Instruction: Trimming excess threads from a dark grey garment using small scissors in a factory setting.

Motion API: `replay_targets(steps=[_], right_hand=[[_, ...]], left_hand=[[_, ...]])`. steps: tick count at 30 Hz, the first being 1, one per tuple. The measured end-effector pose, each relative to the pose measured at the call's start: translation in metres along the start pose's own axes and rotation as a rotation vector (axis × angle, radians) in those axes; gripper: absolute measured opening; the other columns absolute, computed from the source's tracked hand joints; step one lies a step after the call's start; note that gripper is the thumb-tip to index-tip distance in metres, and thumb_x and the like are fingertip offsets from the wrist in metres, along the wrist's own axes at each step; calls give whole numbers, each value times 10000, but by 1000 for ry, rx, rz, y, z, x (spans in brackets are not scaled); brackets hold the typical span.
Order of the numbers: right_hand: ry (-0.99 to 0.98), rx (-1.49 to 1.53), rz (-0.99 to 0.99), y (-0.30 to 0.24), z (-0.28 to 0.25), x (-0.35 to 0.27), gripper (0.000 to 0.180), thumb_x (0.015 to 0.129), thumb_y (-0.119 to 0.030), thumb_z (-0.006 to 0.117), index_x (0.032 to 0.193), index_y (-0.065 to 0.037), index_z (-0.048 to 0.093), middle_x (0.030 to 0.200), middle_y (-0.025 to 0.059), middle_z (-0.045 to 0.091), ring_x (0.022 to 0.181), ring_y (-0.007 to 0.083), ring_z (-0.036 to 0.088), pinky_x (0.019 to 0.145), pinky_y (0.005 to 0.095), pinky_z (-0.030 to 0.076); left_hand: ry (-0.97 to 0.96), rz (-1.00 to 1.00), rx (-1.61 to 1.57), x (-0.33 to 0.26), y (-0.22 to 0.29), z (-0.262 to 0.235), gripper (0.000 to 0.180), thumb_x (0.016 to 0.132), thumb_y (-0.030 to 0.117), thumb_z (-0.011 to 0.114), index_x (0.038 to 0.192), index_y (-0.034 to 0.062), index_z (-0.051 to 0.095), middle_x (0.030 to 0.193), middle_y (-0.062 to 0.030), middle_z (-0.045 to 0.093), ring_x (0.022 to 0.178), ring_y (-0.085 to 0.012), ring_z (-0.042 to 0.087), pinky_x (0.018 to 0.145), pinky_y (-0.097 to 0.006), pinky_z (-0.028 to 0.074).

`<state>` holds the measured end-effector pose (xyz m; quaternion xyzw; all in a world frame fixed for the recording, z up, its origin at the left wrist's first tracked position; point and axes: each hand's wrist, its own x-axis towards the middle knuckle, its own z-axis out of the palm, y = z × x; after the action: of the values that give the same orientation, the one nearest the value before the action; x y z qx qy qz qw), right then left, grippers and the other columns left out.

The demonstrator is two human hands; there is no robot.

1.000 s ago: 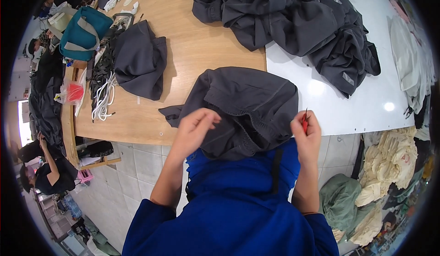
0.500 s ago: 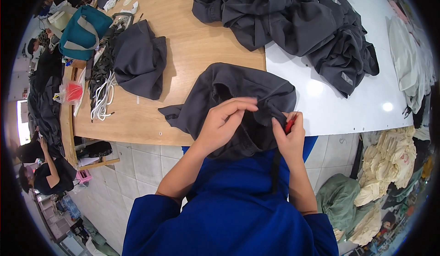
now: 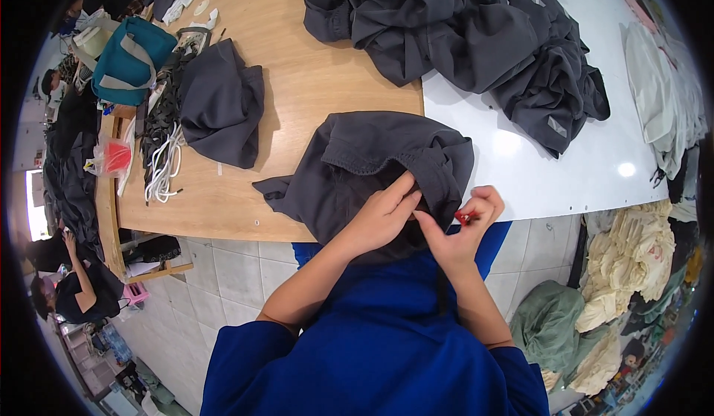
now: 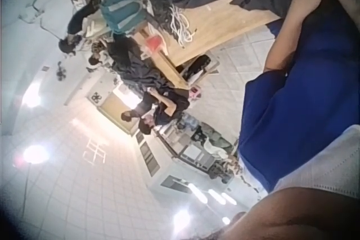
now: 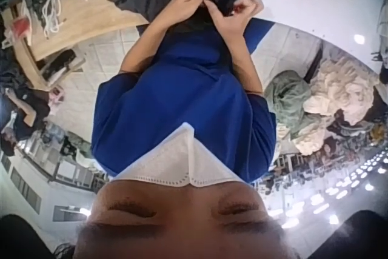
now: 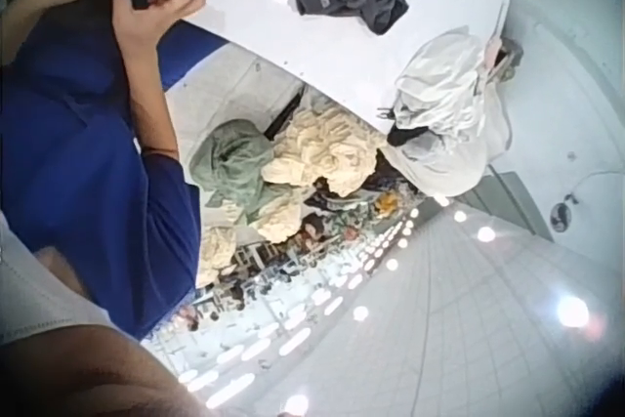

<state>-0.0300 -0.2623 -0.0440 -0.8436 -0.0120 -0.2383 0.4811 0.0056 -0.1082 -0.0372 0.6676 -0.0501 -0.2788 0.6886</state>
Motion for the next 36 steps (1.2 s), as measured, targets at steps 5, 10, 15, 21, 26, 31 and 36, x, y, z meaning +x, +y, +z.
replay_targets(steps=[5,10,15,21,26,31,36], right_hand=[[-93,64,44,5,5,-11,503,640,-52,805,899,-62,374,1181,174,392,960,235,465,743,288,407],[-86,187,11,-7,1,2,474,663,-17,762,917,-80,367,1215,159,385,1070,228,440,835,301,392],[73,-307,-209,-14,-1,3,391,649,-20,768,828,-66,424,1175,187,466,986,319,517,802,351,447],[-39,257,172,-9,3,11,254,725,88,612,777,-45,402,1037,130,601,747,151,504,695,236,429],[-305,766,791,-13,-17,19,247,752,98,532,777,-85,368,866,11,509,736,61,438,676,183,388],[-378,1045,961,-15,-17,24,246,752,88,512,790,-108,367,866,2,505,805,86,507,713,221,433],[-145,1472,952,-16,-20,35,148,818,17,466,843,-117,407,1052,100,577,1070,244,565,911,398,479]], left_hand=[[13,15,-373,-3,9,6,396,955,103,438,1342,23,409,1117,-55,581,1001,-123,537,874,-258,436],[-84,13,-330,-9,6,-4,360,959,92,438,1307,6,455,1151,-28,546,1027,-87,500,894,-238,420],[-65,8,-347,-15,14,3,308,957,110,459,1239,-4,504,1112,-32,564,1020,-96,506,884,-253,415],[103,357,314,-17,41,-5,265,965,159,456,1151,8,572,1096,-95,589,1040,-215,532,905,-304,390],[51,348,447,-12,51,-18,267,966,171,438,1095,15,611,1121,-122,593,1056,-253,531,919,-321,370],[35,271,33,0,43,-8,329,997,181,366,1143,-13,587,1232,-119,559,1172,-205,489,1030,-307,306],[281,338,-34,-6,26,-9,271,973,134,417,1156,12,576,1281,-136,512,1193,-218,485,1015,-297,334]])
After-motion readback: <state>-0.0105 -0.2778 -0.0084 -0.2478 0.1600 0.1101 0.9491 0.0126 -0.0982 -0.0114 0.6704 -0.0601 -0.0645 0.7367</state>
